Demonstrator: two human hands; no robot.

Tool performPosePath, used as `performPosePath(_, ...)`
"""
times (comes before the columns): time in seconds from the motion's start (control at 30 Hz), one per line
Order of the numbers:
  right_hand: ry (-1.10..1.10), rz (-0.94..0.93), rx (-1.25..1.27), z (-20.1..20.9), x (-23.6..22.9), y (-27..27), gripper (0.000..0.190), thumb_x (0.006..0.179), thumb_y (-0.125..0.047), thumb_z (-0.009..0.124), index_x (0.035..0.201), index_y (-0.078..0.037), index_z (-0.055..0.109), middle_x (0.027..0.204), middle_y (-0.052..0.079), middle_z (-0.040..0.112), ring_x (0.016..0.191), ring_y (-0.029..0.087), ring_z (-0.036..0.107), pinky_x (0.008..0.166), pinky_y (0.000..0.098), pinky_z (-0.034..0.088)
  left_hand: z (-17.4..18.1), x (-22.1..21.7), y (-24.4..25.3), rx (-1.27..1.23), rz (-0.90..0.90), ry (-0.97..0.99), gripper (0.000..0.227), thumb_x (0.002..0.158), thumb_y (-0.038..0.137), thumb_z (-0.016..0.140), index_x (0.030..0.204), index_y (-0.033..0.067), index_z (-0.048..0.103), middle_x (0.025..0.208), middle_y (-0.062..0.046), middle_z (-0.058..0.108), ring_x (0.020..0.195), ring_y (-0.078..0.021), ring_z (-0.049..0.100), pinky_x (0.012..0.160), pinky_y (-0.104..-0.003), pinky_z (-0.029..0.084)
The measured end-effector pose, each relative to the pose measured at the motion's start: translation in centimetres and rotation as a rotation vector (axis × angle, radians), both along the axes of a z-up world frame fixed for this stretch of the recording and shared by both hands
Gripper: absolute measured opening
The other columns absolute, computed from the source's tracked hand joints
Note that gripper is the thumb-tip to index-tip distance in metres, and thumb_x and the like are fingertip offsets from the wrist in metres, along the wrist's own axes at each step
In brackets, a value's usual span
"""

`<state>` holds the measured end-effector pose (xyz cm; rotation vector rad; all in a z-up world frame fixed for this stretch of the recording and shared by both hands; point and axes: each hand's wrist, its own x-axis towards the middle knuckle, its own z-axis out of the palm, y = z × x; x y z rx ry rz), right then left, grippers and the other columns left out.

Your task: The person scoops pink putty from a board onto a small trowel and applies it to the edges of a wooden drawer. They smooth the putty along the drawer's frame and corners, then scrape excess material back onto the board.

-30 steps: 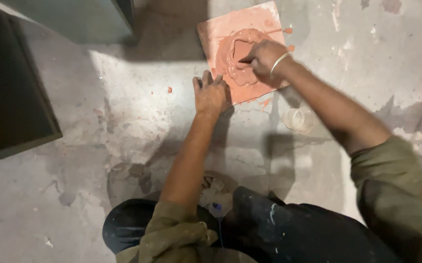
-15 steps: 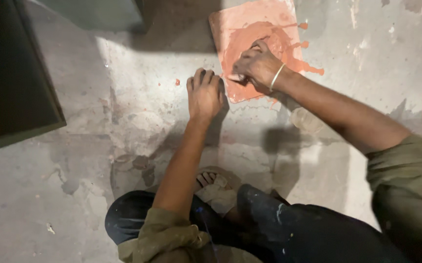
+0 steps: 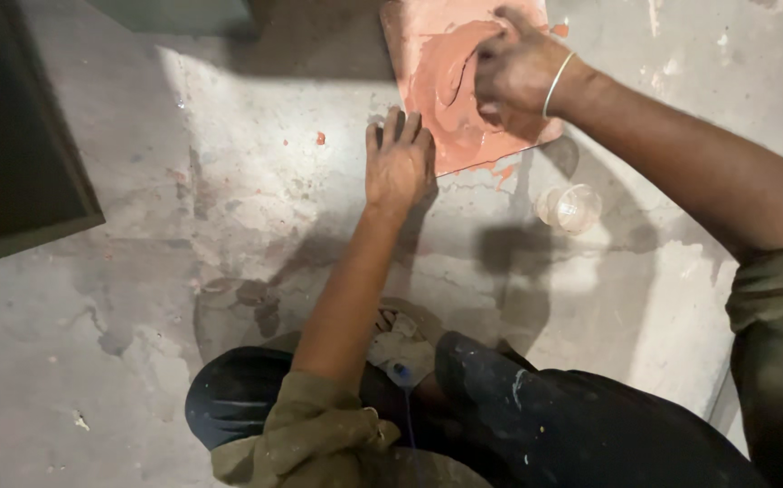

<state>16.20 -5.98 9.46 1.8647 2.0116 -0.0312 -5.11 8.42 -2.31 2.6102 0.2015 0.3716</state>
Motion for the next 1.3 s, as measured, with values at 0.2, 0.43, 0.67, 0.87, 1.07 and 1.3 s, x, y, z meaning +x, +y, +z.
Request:
performPosePath(0.2,-0.005,-0.462,0.187,-5.2,5.1,-0.8,0.022,0.098,-0.033,0.068,0.094,-0.012,0.074,0.102,0.009,0.074,0.094,0.031,0.07,0.077,0.0461,0.054,1.0,-0.2,-0.4,0.062,-0.063,0.107,0.029,0.088,0.017,0.063,0.112,0.005,0.072,0.141,-0.013,0.059,0.14,-0.0353,0.043,0.116,-0.061,0.027)
performPosePath(0.43,0.206,-0.995,0.056,-9.0,4.3,-7.2,0.034,0.099,-0.032,0.058,0.091,-0.004,0.075,0.092,0.023,0.072,0.085,0.043,0.068,0.082,0.0525,0.055,2.0,0.3,-0.7,-0.079,-0.007,0.185,0.03,0.081,0.012,0.064,0.109,0.0066,0.073,0.14,-0.011,0.059,0.14,-0.038,0.039,0.114,-0.064,0.023)
performPosePath(0.67,0.81,-1.502,0.184,-9.4,-2.7,-8.4,0.023,0.091,-0.014,0.064,0.09,0.009,0.067,0.085,0.024,0.071,0.076,0.031,0.072,0.069,0.0433,0.058,2.2,0.7,-1.2,-0.035,0.018,0.257,0.028,0.084,0.015,0.061,0.108,0.0074,0.073,0.134,-0.015,0.06,0.139,-0.0384,0.039,0.116,-0.065,0.02)
performPosePath(0.87,1.467,-1.875,0.704,-10.8,-5.7,-7.9,0.011,0.09,0.001,0.054,0.089,0.012,0.054,0.083,0.026,0.067,0.073,0.039,0.074,0.067,0.0493,0.065,2.1,0.8,-1.1,-0.042,0.001,0.296,0.026,0.088,0.015,0.059,0.107,0.0074,0.075,0.132,-0.013,0.063,0.138,-0.0381,0.041,0.118,-0.064,0.018)
performPosePath(1.07,1.854,-2.136,1.191,-11.7,-3.2,-2.9,0.002,0.086,0.01,0.049,0.086,0.012,0.049,0.082,0.025,0.064,0.074,0.041,0.075,0.074,0.0549,0.065,1.3,1.4,-1.0,0.02,-0.001,0.333,0.027,0.09,0.018,0.057,0.108,0.0099,0.076,0.135,-0.01,0.063,0.14,-0.037,0.042,0.118,-0.065,0.016)
performPosePath(1.3,1.103,-1.535,1.049,-9.8,0.9,-2.9,0.01,0.09,-0.002,0.059,0.097,0.003,0.061,0.089,0.018,0.064,0.073,0.029,0.068,0.071,0.0516,0.064,1.4,1.5,-0.8,-0.038,0.017,0.355,0.032,0.086,0.02,0.056,0.111,0.0122,0.075,0.141,-0.006,0.058,0.141,-0.0382,0.037,0.113,-0.066,0.017)
